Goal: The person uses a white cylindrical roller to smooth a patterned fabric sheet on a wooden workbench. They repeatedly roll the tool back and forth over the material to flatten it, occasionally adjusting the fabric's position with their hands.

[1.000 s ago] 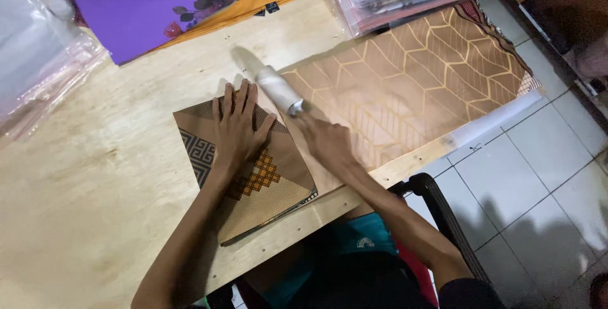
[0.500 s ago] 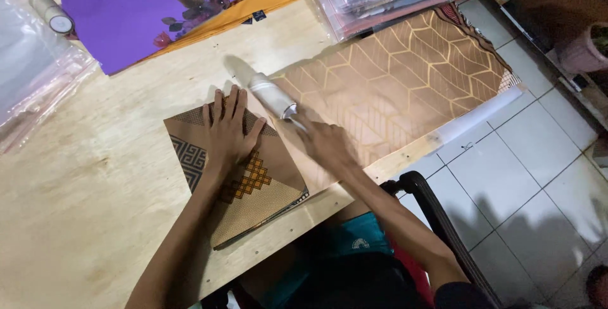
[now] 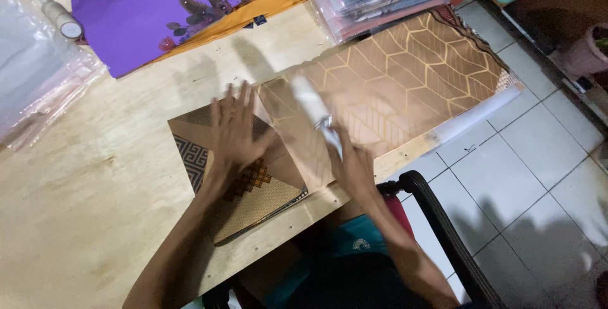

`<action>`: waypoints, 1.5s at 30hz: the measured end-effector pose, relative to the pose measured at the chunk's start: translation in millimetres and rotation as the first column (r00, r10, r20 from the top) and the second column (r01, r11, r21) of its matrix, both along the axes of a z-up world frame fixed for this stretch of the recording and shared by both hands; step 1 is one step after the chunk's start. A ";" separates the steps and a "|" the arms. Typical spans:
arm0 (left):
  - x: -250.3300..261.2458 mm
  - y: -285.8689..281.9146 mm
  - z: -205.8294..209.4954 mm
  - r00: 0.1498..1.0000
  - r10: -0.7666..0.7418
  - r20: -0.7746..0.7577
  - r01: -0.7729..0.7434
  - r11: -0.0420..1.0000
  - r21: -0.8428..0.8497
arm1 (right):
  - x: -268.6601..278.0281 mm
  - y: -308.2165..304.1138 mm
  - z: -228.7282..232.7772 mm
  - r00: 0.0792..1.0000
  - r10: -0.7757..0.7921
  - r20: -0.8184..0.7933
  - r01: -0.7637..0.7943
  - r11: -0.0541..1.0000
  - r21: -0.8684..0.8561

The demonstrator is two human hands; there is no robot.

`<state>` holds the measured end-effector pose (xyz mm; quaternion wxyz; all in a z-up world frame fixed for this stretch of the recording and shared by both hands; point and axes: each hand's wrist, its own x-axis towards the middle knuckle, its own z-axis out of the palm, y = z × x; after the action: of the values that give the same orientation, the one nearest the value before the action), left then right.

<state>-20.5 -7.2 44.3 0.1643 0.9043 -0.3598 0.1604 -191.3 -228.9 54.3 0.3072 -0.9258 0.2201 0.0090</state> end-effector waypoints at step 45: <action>-43.0 5.2 -5.8 0.910 -0.144 -0.388 0.256 0.933 0.252 | -125.5 -21.1 4.1 0.945 -0.302 0.126 0.324 0.917 -0.234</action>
<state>-63.5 -2.0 38.6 0.1057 0.8904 -0.4348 -0.0835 -316.7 -250.0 58.4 0.1941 -0.9095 0.3511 -0.1088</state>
